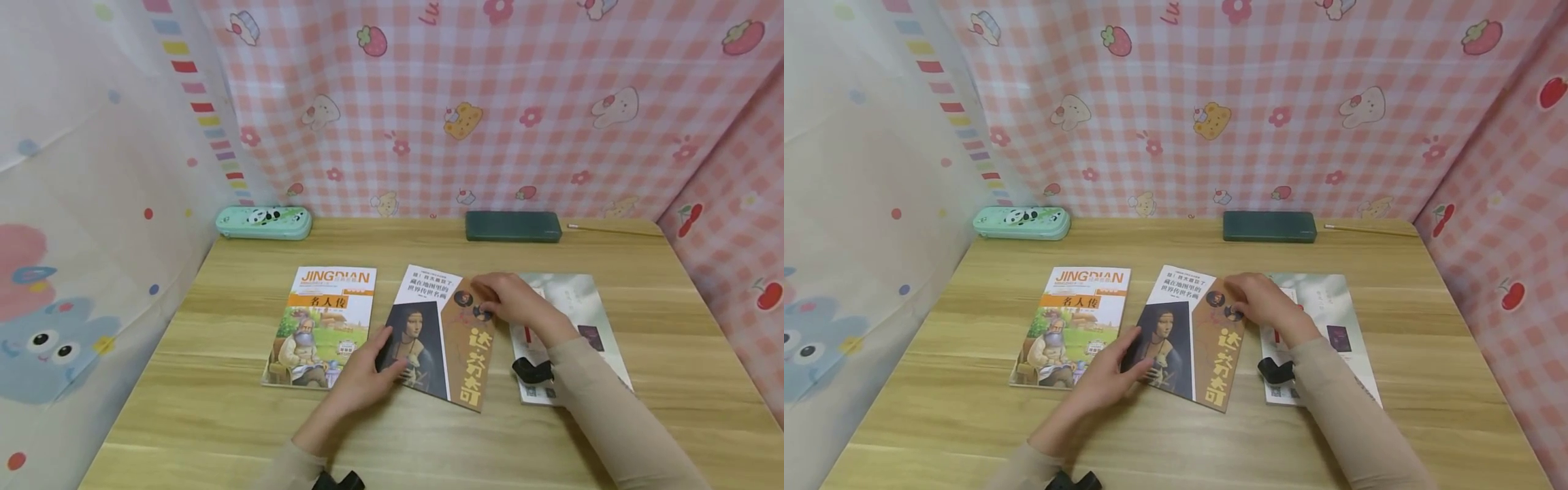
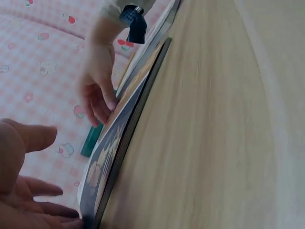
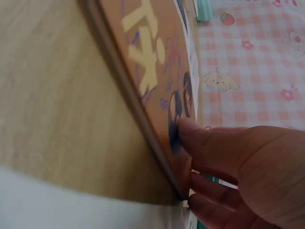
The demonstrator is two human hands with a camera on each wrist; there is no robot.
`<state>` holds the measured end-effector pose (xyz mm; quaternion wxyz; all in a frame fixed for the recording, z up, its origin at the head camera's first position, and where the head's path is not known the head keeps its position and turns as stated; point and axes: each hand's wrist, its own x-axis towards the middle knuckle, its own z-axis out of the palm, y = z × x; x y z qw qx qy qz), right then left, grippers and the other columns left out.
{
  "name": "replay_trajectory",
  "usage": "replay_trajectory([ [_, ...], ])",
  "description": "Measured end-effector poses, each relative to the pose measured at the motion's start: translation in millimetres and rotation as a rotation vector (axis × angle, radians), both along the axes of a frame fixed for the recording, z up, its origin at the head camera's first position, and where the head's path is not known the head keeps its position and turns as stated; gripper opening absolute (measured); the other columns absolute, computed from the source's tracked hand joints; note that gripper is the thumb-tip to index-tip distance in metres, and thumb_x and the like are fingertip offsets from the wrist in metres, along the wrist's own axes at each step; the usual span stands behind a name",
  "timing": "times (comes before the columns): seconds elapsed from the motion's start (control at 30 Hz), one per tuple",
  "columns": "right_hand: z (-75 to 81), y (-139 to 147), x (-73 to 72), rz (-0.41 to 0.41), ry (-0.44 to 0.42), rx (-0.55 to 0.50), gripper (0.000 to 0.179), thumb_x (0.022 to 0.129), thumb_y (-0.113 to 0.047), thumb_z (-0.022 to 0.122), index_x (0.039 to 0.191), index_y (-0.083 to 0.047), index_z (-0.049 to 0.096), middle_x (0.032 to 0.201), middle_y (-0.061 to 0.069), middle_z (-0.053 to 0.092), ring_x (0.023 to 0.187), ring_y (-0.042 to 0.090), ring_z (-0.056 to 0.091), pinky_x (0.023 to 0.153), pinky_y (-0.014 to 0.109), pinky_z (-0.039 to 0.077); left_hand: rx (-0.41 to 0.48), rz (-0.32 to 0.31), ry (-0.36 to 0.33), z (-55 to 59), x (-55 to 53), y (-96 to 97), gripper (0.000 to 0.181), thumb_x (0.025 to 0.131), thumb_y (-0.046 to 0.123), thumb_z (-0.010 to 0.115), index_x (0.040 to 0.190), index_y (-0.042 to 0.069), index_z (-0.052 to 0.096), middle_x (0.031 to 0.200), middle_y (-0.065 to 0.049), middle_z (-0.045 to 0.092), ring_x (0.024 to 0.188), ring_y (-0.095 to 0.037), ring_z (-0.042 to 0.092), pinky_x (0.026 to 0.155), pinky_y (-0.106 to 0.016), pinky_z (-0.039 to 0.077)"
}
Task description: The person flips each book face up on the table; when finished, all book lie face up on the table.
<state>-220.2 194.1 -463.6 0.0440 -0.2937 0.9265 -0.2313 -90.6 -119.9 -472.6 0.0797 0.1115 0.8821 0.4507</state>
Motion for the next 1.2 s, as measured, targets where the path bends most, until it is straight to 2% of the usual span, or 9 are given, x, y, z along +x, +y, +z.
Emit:
replay_trajectory([
  [0.17,1.7,-4,1.0,-0.001,-0.026,-0.021,0.027,0.087,0.000,0.078,0.110,-0.003,0.066,0.084,0.008,0.061,0.077,0.023,0.055,0.067,0.040,0.046,-0.030,0.017,0.031,-3.9,3.1,3.7,0.075,0.094,0.025,0.073,0.150,-0.010,0.038,0.155,-0.030,0.037,0.142,-0.044,0.037,0.118,-0.054,0.032],
  [0.3,0.5,-4,-2.4,-0.011,-0.047,-0.050,0.040,0.088,0.003,0.075,0.127,-0.001,0.065,0.113,0.016,0.069,0.103,0.033,0.064,0.086,0.049,0.055,-0.092,-0.014,0.069,-6.0,6.8,3.7,0.078,0.086,0.018,0.081,0.145,-0.014,0.042,0.156,-0.030,0.035,0.142,-0.046,0.037,0.118,-0.055,0.032],
  [0.43,-2.9,-1,-8.7,-0.010,-0.095,-0.050,0.047,0.091,-0.002,0.073,0.137,-0.002,0.061,0.130,0.019,0.065,0.120,0.036,0.061,0.099,0.052,0.052,-0.120,-0.040,0.069,-7.5,10.8,3.2,0.070,0.088,0.015,0.079,0.141,-0.016,0.046,0.159,-0.026,0.032,0.142,-0.045,0.037,0.116,-0.054,0.036],
  [0.63,-5.8,4,-16.9,0.005,-0.123,-0.063,0.047,0.092,-0.007,0.074,0.137,-0.005,0.062,0.132,0.016,0.065,0.122,0.035,0.060,0.102,0.052,0.051,-0.156,-0.085,0.070,-8.3,17.1,4.8,0.065,0.092,0.016,0.074,0.141,-0.016,0.046,0.161,-0.025,0.029,0.145,-0.042,0.034,0.118,-0.051,0.033],
  [0.77,-7.9,5,-18.4,0.012,-0.056,-0.058,0.044,0.091,-0.008,0.076,0.133,-0.003,0.065,0.126,0.017,0.068,0.117,0.034,0.063,0.099,0.051,0.053,-0.163,-0.062,0.078,-9.2,21.1,7.0,0.066,0.091,0.017,0.076,0.141,-0.015,0.047,0.161,-0.024,0.030,0.145,-0.042,0.034,0.119,-0.051,0.031],
  [0.87,-8.7,5,-15.7,0.016,-0.038,-0.041,0.047,0.088,-0.017,0.081,0.130,-0.002,0.066,0.122,0.015,0.069,0.110,0.032,0.064,0.093,0.049,0.054,-0.143,-0.037,0.069,-11.1,23.8,8.9,0.068,0.088,0.016,0.078,0.141,-0.014,0.048,0.161,-0.023,0.030,0.146,-0.041,0.033,0.120,-0.051,0.030],
  [1.0,-6.3,4,-13.4,0.003,-0.111,-0.037,0.063,0.081,-0.029,0.087,0.133,-0.004,0.063,0.126,0.014,0.066,0.113,0.032,0.061,0.094,0.050,0.053,-0.118,-0.028,0.070,-14.1,24.6,11.0,0.073,0.085,0.013,0.081,0.142,-0.016,0.046,0.161,-0.024,0.029,0.148,-0.042,0.027,0.120,-0.053,0.027],
  [1.1,-3.2,4,-15.7,-0.015,-0.156,-0.035,0.067,0.080,-0.027,0.088,0.136,-0.002,0.061,0.132,0.017,0.063,0.122,0.035,0.057,0.102,0.053,0.049,-0.111,-0.027,0.064,-15.6,22.7,12.4,0.075,0.084,0.012,0.082,0.142,-0.016,0.045,0.162,-0.022,0.028,0.150,-0.040,0.023,0.121,-0.053,0.025],
  [1.2,-2.5,4,-19.4,-0.003,-0.157,-0.033,0.064,0.082,-0.023,0.086,0.137,0.000,0.060,0.135,0.019,0.061,0.127,0.038,0.055,0.107,0.054,0.046,-0.105,-0.020,0.052,-16.2,20.2,14.0,0.074,0.085,0.013,0.081,0.143,-0.015,0.045,0.163,-0.020,0.028,0.150,-0.039,0.023,0.121,-0.051,0.025],
])
